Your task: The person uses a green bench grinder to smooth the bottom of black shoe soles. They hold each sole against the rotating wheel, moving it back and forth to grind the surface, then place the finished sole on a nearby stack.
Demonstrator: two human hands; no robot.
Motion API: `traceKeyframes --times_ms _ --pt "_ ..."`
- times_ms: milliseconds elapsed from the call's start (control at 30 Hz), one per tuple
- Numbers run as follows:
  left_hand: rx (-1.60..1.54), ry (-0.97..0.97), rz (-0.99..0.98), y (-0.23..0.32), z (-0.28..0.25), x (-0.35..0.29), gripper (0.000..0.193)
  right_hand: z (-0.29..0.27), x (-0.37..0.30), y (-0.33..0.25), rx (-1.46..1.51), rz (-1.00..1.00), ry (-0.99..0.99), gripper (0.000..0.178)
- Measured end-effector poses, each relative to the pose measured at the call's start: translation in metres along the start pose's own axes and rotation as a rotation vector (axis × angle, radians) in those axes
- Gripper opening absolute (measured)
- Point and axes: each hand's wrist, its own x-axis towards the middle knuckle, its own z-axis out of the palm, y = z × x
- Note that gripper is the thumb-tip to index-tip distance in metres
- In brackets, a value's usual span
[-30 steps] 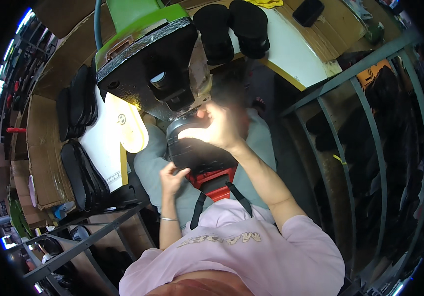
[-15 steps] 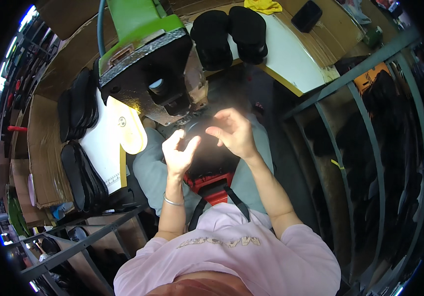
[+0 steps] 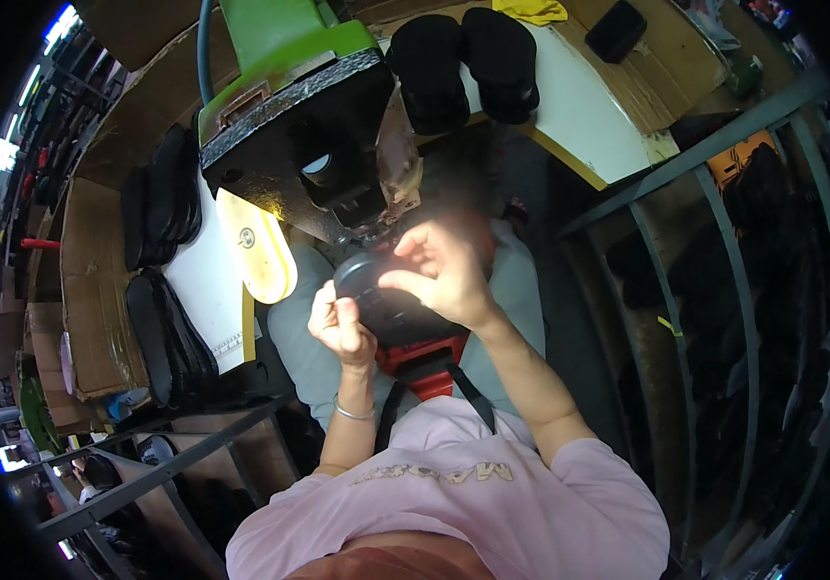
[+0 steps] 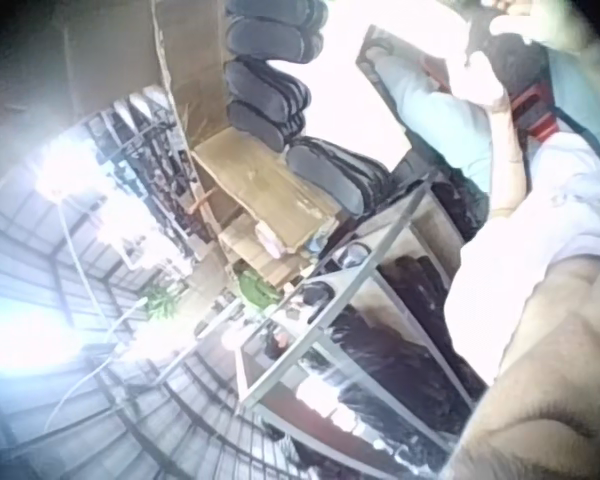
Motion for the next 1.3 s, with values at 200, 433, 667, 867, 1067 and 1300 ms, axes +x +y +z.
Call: traceKeyframes --times_ms 200,433,667,867,1067,1300 --pt "-0.013 -0.230 -0.422 -0.009 -0.009 0.054 0.048 -0.087 -0.046 -0.087 -0.623 -0.180 0.192 0.033" --pt "0.068 -0.234 -0.516 -0.032 -0.023 0.026 0.027 -0.180 -0.009 -0.095 -0.698 -0.906 0.772 0.024" --pt "0.659 -0.342 -0.800 -0.039 -0.077 0.002 0.030 -0.275 0.109 0.061 -0.709 -0.404 0.423 0.031" --pt "1.086 -0.721 -0.302 0.021 -0.091 0.016 0.028 -0.251 0.111 0.087 -0.945 -0.313 0.306 0.034" --pt "1.869 0.139 0.149 0.179 -0.159 0.072 0.058 -0.245 0.068 0.114 -0.896 -0.335 0.583 0.041" --pt "1.731 0.335 0.181 0.172 -0.238 0.072 0.039 -0.131 0.018 0.164 -0.572 -0.278 0.435 0.032"
